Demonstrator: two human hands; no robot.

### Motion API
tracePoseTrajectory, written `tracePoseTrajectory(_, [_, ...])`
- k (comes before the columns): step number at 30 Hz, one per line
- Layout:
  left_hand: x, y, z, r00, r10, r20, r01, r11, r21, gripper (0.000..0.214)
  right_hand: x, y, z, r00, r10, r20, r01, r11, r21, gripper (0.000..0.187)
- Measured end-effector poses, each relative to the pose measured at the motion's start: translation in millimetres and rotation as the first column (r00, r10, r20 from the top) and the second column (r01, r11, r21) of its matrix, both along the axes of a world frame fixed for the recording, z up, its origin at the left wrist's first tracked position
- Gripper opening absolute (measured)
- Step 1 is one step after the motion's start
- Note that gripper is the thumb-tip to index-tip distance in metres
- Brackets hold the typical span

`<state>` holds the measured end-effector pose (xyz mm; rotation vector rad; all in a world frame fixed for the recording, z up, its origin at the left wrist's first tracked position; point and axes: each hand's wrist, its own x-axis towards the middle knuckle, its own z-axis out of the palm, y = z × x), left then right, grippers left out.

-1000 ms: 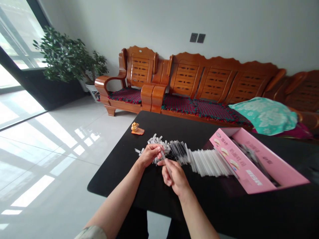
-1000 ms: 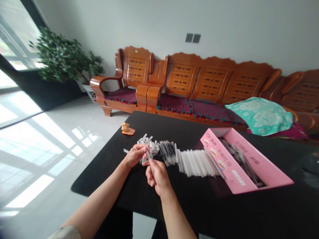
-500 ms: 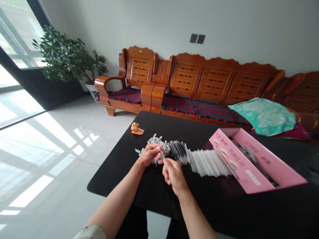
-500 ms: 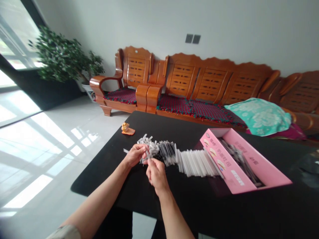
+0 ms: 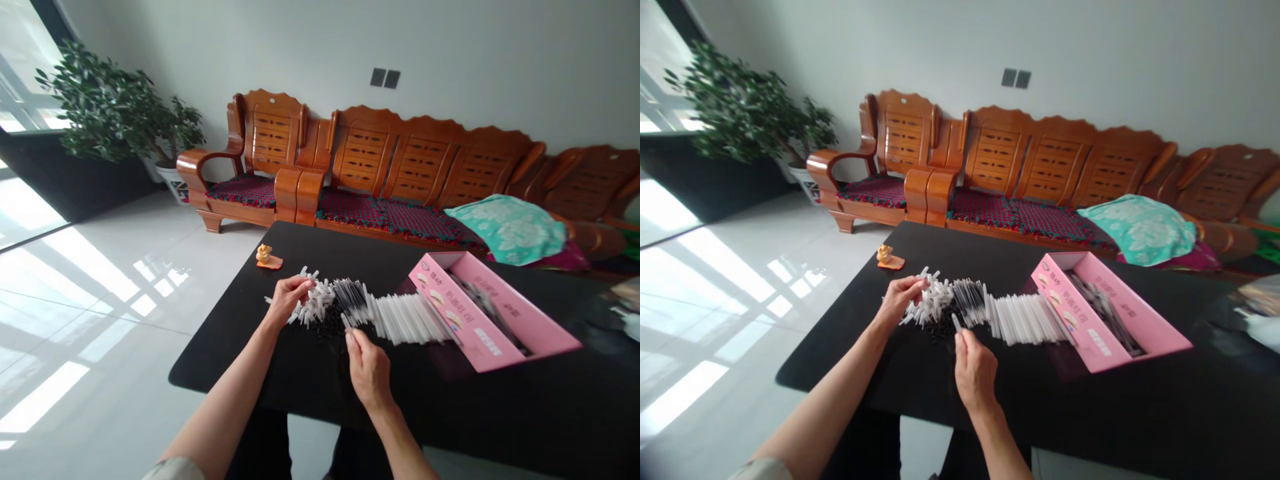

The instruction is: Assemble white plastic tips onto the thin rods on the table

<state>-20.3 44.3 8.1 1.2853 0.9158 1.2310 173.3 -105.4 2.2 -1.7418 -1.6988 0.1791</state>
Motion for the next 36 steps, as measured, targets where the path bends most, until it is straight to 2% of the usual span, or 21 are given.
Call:
tracePoseTrajectory(2, [9,-3,-0.5,0.977,0.037,-0.211,-0.035,0.999,0.016,0.036,28,1,5.1,0.982,-0.158,0.107,0.154,0.987,0.051,0.037])
tracePoseTrajectory(5, [23,-3,-1.4,0.867,0.143,-0.477,-0.111,0.989,0.095,0.032,69,11,16.9,0.864,-0.385,0.325,0.404,0.915,0.009,0.025])
tracePoseTrajectory(8, [30,0,-1.4,0.731,0.265,-0.629,-0.139,0.960,0.243,0.027,92,27,24.6,0.778,-0.406,0.479,0.483,0.875,-0.042,0.019])
tracePoseTrajectory(10, [31,1,-1.4,0.689,0.309,-0.656,-0.134,0.943,0.303,0.026,96,38,24.5,0.746,-0.386,0.543,0.488,0.871,-0.051,0.018])
tracePoseTrajectory(18, [2,-16,-5.0,0.720,0.328,-0.611,-0.133,0.930,0.342,0.023,95,53,9.5,0.716,-0.295,0.633,0.413,0.910,-0.043,0.015])
tracePoseTrajectory(25, [-25,-43,-12.5,0.699,0.376,-0.608,-0.168,0.913,0.372,0.022,91,47,12.4,0.761,-0.293,0.578,0.389,0.920,-0.045,0.013])
tracePoseTrajectory(29, [-21,-68,-21.0,0.741,0.318,-0.591,-0.138,0.934,0.329,0.023,78,34,5.5,0.837,-0.322,0.442,0.354,0.935,0.011,0.014])
tracePoseTrajectory(33, [-11,-95,-28.7,0.778,0.230,-0.584,-0.056,0.952,0.301,0.024,67,17,-13.5,0.879,-0.342,0.332,0.337,0.939,0.075,0.017])
tracePoseTrajectory(36, [-6,-108,-27.8,0.782,0.179,-0.597,0.023,0.949,0.315,0.025,63,6,-27.7,0.894,-0.364,0.261,0.337,0.930,0.146,0.024])
